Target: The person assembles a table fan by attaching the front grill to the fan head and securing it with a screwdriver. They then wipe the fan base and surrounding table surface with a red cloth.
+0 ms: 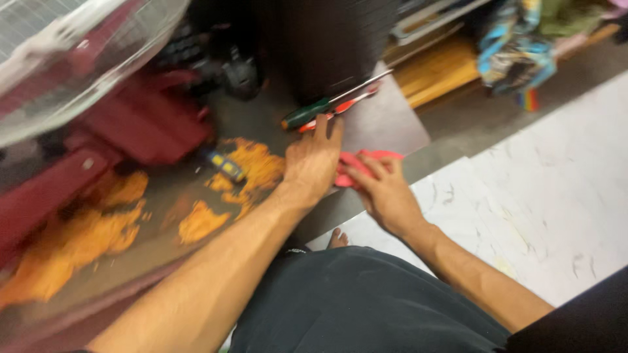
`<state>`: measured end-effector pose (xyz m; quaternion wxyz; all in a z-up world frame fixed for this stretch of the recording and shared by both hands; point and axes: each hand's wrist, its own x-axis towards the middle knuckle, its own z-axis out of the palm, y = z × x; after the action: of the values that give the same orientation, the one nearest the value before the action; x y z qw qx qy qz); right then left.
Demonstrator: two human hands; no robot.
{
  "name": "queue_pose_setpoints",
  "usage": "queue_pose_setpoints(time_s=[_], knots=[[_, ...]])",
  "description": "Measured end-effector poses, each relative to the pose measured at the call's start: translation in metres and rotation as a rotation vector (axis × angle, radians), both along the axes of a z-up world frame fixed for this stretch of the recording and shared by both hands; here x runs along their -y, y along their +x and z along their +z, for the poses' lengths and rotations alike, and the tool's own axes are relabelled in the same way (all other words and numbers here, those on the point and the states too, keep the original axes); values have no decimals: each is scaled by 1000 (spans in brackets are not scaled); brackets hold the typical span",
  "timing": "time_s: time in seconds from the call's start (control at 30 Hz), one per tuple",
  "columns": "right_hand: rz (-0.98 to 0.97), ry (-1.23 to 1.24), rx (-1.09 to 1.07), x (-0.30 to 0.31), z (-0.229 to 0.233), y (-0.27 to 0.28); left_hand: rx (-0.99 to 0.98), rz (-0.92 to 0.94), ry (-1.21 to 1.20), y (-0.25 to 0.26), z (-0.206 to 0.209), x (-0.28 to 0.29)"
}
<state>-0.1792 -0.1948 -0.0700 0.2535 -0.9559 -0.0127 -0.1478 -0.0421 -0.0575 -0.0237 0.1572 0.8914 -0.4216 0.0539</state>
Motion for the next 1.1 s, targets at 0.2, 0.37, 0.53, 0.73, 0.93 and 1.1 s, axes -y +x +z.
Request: queue_pose_setpoints(time_s=[0.2,0.37,0.53,0.73,0.93,1.1], knots=[[-229,-116,-6,39,-13,9,-268,511,-194,-31,3,-96],[-216,104,-29,49,0,20,-235,823,-341,-5,-3,-173],[-92,186,-54,-10,14,32,-801,966,-211,40,-6,-161],[-103,230,-127,-71,27,20,-1042,995,-398,61,-11,-151],[-169,291,-175,-85,47,17,-1336,768,-530,70,-15,-170],[-340,630,-494,-104,77,30,-1139,734,-312,66,14,-183]])
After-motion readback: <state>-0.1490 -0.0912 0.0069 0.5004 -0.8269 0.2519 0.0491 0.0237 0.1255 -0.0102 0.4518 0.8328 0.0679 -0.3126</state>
